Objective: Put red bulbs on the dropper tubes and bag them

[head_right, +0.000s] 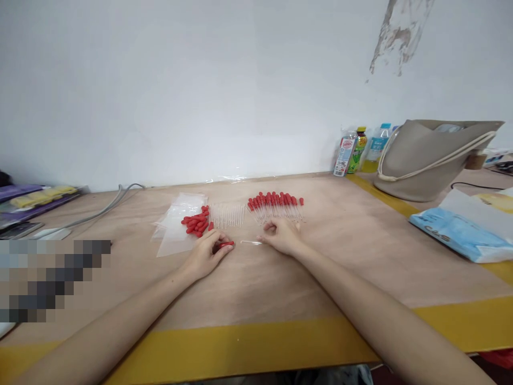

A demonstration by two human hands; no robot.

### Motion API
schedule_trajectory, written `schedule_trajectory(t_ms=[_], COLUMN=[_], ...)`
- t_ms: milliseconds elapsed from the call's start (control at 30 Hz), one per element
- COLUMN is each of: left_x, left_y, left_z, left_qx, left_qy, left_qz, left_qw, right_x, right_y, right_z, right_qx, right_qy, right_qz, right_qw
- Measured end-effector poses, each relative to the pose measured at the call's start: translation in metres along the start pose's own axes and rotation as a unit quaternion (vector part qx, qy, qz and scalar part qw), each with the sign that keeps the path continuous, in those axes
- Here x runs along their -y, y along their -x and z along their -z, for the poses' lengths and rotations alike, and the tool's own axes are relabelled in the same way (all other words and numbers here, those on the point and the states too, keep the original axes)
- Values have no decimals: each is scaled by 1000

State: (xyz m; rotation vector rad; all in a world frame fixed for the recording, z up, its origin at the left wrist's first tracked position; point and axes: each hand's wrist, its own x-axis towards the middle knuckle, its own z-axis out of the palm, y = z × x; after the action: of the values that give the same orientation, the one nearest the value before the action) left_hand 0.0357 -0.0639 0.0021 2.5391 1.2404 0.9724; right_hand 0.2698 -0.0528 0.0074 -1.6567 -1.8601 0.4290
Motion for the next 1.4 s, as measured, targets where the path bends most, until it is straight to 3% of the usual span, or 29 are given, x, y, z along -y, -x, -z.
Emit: schedule_trajectory(t_ms=[167,300,467,633,833,967,1233,1400], left_x=[6,8,3,1,6,12,9,3], left_y=[0,-2,-6,-6,-7,-7,-7,-7], left_z=[-5,-7,-5,-4,-6,-7,-3,-2], left_qx=[5,5,28,19,-4,14,91,81], left_qy=[18,30,22,17,67,129,129,88], left_qz=[7,5,-12,-4,12,32,11,-18], left_qw=[1000,1000,999,1000,998,991,987,993], right_x=[2,3,8,12,10,7,0,4], right_y=[8,14,17,19,19,14,4,8], right_z=[-14,-18,-19,-19,-21,-24,-20,-17], right_qx=[38,23,-21,-1,-2,-17,-4,-30], right_qy=[8,29,29,3,-21,-30,-7,25], right_qz=[113,173,161,162,255,303,324,317], right_qw=[993,984,986,987,967,953,946,948])
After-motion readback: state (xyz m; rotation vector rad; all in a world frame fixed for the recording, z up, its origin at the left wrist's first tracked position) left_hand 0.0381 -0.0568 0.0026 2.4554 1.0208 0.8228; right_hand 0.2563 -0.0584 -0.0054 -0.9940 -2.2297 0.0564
